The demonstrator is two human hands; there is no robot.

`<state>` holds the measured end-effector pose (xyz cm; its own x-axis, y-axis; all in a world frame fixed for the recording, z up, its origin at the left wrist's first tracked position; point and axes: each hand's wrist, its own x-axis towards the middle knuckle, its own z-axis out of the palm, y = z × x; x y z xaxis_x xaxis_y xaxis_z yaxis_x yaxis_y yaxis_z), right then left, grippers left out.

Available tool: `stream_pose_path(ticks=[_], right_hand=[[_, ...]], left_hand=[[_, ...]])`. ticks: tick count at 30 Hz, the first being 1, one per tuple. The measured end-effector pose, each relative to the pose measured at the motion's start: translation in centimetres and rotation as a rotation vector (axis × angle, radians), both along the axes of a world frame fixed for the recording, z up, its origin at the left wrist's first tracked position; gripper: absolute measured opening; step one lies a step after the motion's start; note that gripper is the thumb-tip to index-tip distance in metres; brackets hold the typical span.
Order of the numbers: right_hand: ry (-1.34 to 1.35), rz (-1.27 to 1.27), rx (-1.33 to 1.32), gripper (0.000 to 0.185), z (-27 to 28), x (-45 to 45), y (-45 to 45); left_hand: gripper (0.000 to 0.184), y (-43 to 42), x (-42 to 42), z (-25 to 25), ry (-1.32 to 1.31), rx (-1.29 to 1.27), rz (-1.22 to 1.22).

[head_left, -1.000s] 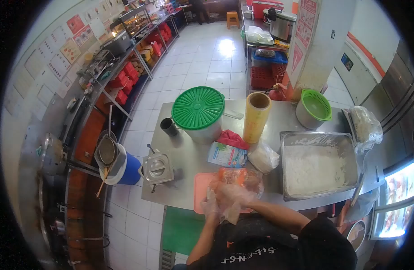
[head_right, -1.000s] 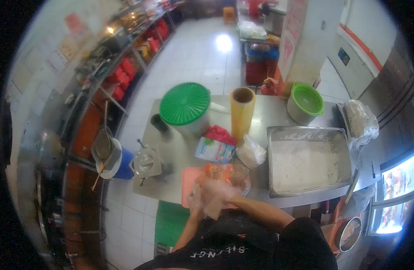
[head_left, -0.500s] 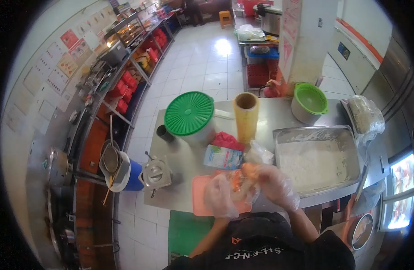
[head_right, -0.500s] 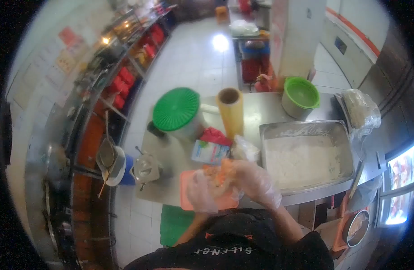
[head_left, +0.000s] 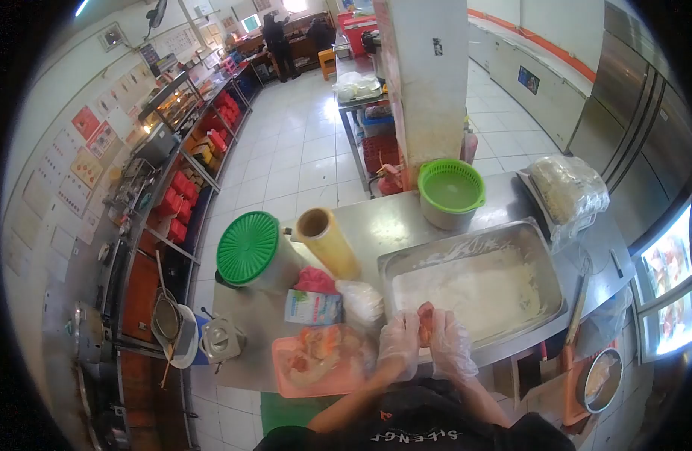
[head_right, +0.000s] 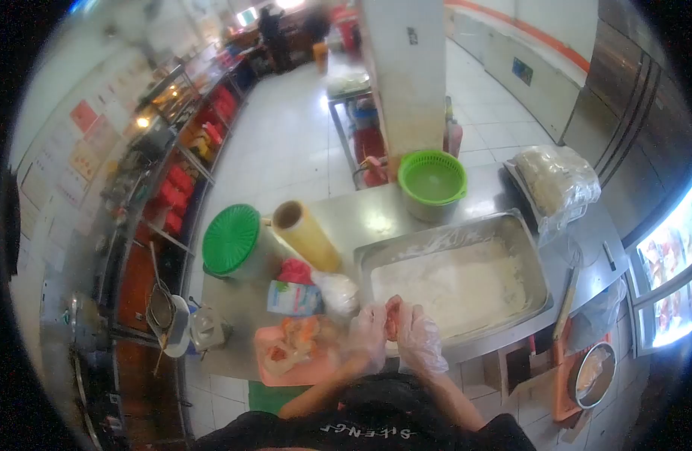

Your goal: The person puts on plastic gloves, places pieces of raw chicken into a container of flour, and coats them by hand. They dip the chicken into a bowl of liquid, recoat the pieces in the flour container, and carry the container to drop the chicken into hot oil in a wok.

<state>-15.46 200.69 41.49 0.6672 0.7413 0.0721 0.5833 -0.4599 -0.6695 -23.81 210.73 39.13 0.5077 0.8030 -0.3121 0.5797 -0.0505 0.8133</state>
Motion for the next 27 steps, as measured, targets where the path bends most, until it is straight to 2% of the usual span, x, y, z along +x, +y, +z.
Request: stream_pose_path(ticks=[3,5,8,9,11,15,18,21,22,24,25,27], right_hand=[[-0.016,0.096,0.113,0.020,0.2,3.8,-2.3],[0.014,0.099,0.077,0.023,0.8,5.8,-3.2],[0.201,0.069,0.051,0.031,1.4,7.8,-4.4],[0.282,0.056,0.047,0.034,1.6,8.5,-4.7],[0.232,0.128,0.035,0.039,1.7,9.2,-5.0],[0.101,0.149,-0.155,0.045,-2.3,10.6,-5.7],[0.348,0.092,-0.076,0.041,-1.5,11.3,-6.9],[0.158,0.198,0.005,0.037,-3.0,12.9,-7.6],[-0.259,0.225,0.248,0.048,-3.3,12.4,-8.2],[-0.465,0.209,0.358,0.038,0.5,12.7,-8.5],[-0.490,0.129,0.322,0.031,2.6,11.6,-9.6],[-0.403,0.135,0.272,0.031,5.5,11.8,-10.3]], left_hand=[[0.043,-1.3,2.8,1.3,-0.159,0.006,-0.134],[0.040,-1.5,4.7,3.3,-0.283,0.014,-0.245],[0.038,-2.1,7.1,4.8,-0.186,0.008,-0.327],[0.038,-2.2,7.6,3.9,-0.175,0.033,-0.346],[0.040,-2.4,8.3,0.5,-0.157,0.082,-0.381],[0.040,-3.6,8.9,-0.9,-0.218,-0.054,-0.247],[0.040,-4.7,9.1,-0.1,-0.252,-0.205,-0.127],[0.037,-5.5,9.3,0.2,-0.399,-0.209,-0.020],[0.036,-5.8,9.4,1.5,-0.474,-0.200,0.008],[0.035,-6.6,9.5,3.9,-0.602,-0.177,0.045],[0.035,-6.8,9.5,5.0,-0.636,-0.153,0.050],[0.035,-7.0,9.9,6.9,-0.673,-0.069,0.059]])
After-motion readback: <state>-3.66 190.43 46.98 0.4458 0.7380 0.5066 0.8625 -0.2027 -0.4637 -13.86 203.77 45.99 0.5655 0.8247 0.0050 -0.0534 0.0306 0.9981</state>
